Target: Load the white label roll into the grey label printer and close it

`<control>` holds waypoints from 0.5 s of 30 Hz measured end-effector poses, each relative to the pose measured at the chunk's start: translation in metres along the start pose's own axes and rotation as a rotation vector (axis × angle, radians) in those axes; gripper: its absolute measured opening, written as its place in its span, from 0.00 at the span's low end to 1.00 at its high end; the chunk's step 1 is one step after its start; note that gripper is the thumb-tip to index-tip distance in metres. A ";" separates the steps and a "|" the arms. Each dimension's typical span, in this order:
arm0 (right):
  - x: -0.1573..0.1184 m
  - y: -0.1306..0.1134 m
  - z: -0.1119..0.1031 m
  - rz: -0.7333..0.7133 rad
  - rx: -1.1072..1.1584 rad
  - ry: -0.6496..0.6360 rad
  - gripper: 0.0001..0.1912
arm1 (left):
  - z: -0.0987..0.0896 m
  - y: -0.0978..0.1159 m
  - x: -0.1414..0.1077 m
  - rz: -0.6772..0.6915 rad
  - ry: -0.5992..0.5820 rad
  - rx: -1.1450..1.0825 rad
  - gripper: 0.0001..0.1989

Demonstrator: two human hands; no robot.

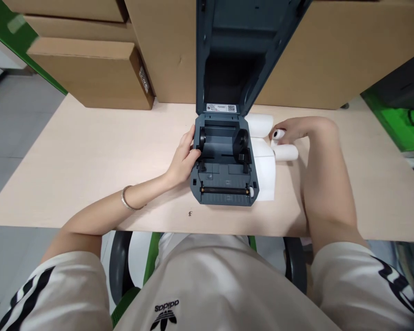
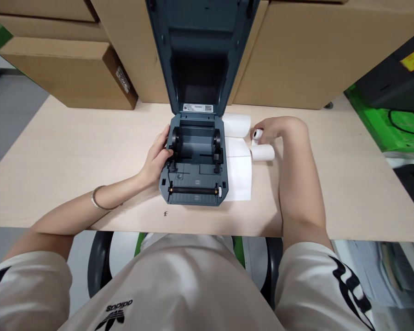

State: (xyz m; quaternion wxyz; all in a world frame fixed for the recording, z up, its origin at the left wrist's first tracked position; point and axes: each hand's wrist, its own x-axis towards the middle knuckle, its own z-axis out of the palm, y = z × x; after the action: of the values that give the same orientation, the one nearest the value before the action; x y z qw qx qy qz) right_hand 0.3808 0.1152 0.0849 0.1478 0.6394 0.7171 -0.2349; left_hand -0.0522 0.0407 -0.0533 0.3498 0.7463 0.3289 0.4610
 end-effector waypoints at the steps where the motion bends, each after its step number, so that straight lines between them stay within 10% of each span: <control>1: 0.004 -0.001 0.003 0.029 0.017 -0.045 0.15 | 0.000 0.001 0.000 0.001 0.004 0.004 0.46; 9: 0.005 -0.006 0.004 0.035 0.111 -0.042 0.23 | 0.004 0.008 0.000 -0.023 0.038 0.007 0.46; 15: -0.021 -0.006 -0.008 0.049 0.020 0.210 0.33 | 0.004 0.008 0.000 -0.050 0.043 0.020 0.47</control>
State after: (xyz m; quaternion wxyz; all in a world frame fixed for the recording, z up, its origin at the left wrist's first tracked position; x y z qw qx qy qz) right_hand 0.3788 0.1014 0.1037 0.0711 0.6793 0.7103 -0.1700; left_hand -0.0466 0.0356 -0.0477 0.3466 0.7312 0.3592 0.4649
